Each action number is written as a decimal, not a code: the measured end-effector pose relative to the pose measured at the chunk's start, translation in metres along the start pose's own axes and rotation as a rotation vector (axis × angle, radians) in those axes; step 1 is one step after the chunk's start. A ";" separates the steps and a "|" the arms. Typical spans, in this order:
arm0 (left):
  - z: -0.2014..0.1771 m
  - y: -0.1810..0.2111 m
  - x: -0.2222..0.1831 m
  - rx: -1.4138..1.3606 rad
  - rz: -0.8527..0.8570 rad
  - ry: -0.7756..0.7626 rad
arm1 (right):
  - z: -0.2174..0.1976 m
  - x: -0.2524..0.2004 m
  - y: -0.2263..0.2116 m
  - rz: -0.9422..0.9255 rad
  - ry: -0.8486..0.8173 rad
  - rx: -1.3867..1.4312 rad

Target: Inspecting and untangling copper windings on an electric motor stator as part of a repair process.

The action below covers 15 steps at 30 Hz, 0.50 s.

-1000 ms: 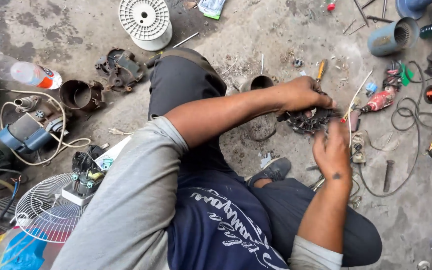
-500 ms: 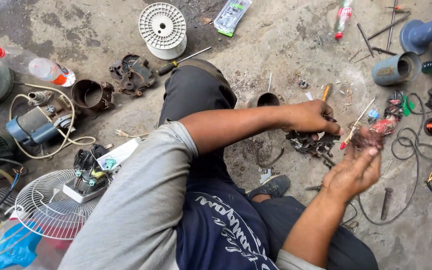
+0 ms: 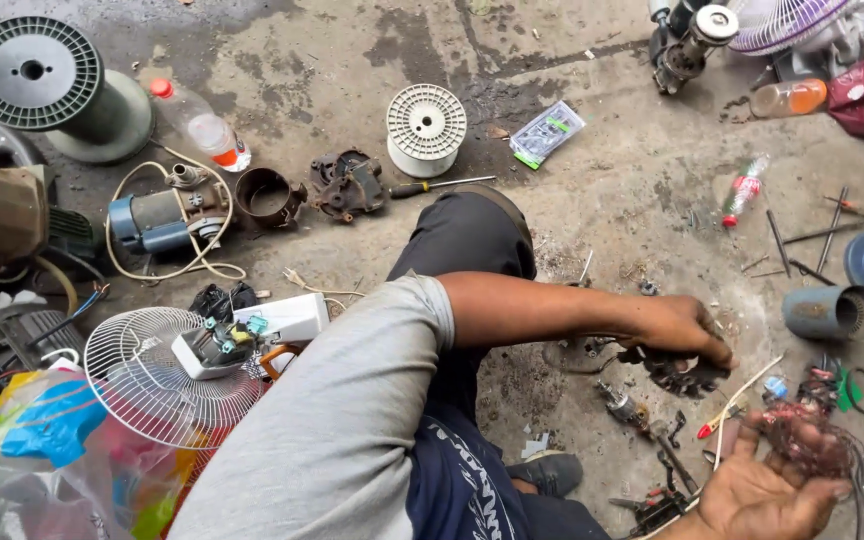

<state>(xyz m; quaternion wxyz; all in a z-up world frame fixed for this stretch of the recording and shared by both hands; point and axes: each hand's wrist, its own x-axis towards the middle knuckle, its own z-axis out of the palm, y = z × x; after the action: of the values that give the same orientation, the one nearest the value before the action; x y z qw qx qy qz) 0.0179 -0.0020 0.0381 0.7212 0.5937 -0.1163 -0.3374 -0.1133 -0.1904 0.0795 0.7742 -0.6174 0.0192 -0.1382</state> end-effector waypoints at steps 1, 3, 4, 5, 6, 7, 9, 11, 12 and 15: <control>-0.004 -0.004 0.010 -0.001 0.002 0.012 | -0.020 0.004 0.016 0.003 -0.012 0.004; -0.008 -0.011 0.030 -0.339 -0.015 0.094 | -0.061 0.010 0.046 0.057 -0.195 0.254; -0.006 -0.014 0.031 -0.339 -0.016 0.095 | -0.061 0.006 0.046 0.058 -0.195 0.254; -0.009 -0.015 0.032 -0.448 0.054 -0.079 | -0.058 0.005 0.050 0.138 -0.086 0.376; -0.011 -0.016 0.034 -0.554 0.121 -0.256 | -0.055 0.004 0.054 0.216 0.026 0.498; -0.013 -0.015 0.030 -0.549 0.125 -0.246 | -0.070 0.012 0.062 0.219 0.016 0.505; -0.015 -0.011 0.023 -0.351 0.077 -0.689 | -0.099 0.027 0.077 0.246 0.053 0.197; -0.007 -0.017 0.020 -0.113 0.093 -0.579 | -0.109 0.038 0.067 0.105 0.003 -0.072; -0.002 -0.020 0.019 0.116 0.108 -0.465 | -0.115 0.044 0.061 -0.035 -0.037 -0.340; -0.003 -0.035 0.034 0.004 0.110 -0.047 | -0.330 0.079 0.140 0.325 -0.514 -0.148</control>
<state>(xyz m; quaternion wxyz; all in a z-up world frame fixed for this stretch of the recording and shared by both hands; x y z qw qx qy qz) 0.0325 -0.0229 -0.0035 0.7345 0.5797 -0.1664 -0.3111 -0.0766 -0.4956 -0.1217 0.7185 -0.6757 -0.0687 0.1498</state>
